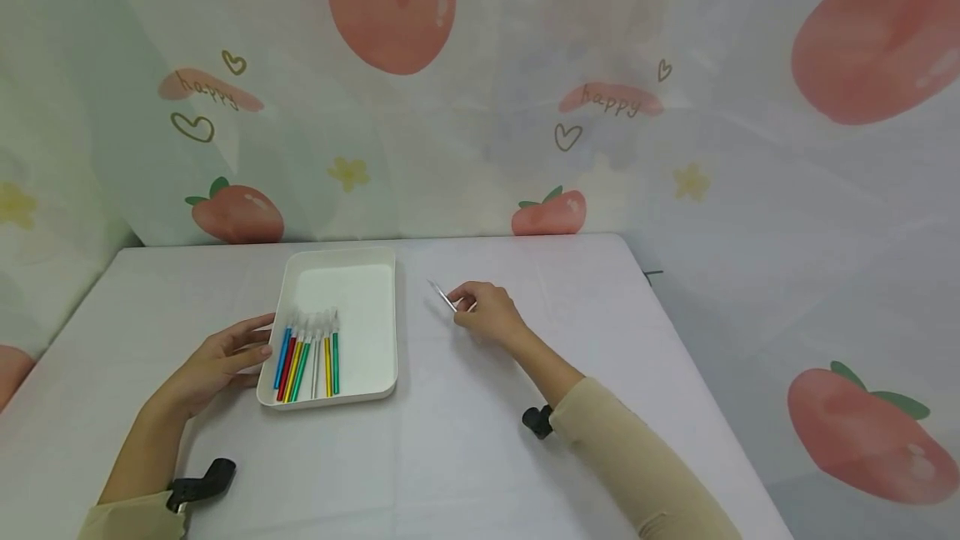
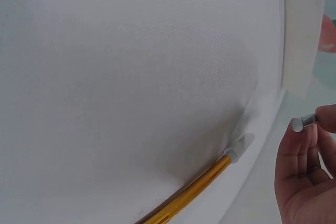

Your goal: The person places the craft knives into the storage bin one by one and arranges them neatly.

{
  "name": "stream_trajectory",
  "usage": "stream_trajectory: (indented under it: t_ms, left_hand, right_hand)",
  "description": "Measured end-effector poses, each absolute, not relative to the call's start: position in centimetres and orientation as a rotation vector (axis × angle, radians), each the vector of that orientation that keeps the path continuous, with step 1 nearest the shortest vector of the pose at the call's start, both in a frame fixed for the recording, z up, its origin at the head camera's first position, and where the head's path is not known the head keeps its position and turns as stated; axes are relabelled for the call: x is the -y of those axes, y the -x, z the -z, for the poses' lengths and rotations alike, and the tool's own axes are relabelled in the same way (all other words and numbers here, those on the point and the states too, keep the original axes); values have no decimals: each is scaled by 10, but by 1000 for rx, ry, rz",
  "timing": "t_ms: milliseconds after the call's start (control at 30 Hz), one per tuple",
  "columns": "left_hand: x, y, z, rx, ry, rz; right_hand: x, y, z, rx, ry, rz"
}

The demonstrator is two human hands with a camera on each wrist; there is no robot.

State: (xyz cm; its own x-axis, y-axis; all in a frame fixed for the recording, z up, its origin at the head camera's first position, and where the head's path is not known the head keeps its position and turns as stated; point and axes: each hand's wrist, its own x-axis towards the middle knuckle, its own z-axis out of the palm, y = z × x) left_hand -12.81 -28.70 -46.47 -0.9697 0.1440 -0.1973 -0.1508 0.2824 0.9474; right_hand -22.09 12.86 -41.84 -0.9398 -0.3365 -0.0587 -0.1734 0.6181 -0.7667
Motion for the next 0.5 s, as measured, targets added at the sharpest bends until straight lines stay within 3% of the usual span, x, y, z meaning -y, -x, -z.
stream_trajectory:
  t_ms: [500]
  left_hand:
    - [285, 127, 462, -2304, -4, -1749]
  right_hand:
    - [-94, 221, 417, -2624, 503, 1232]
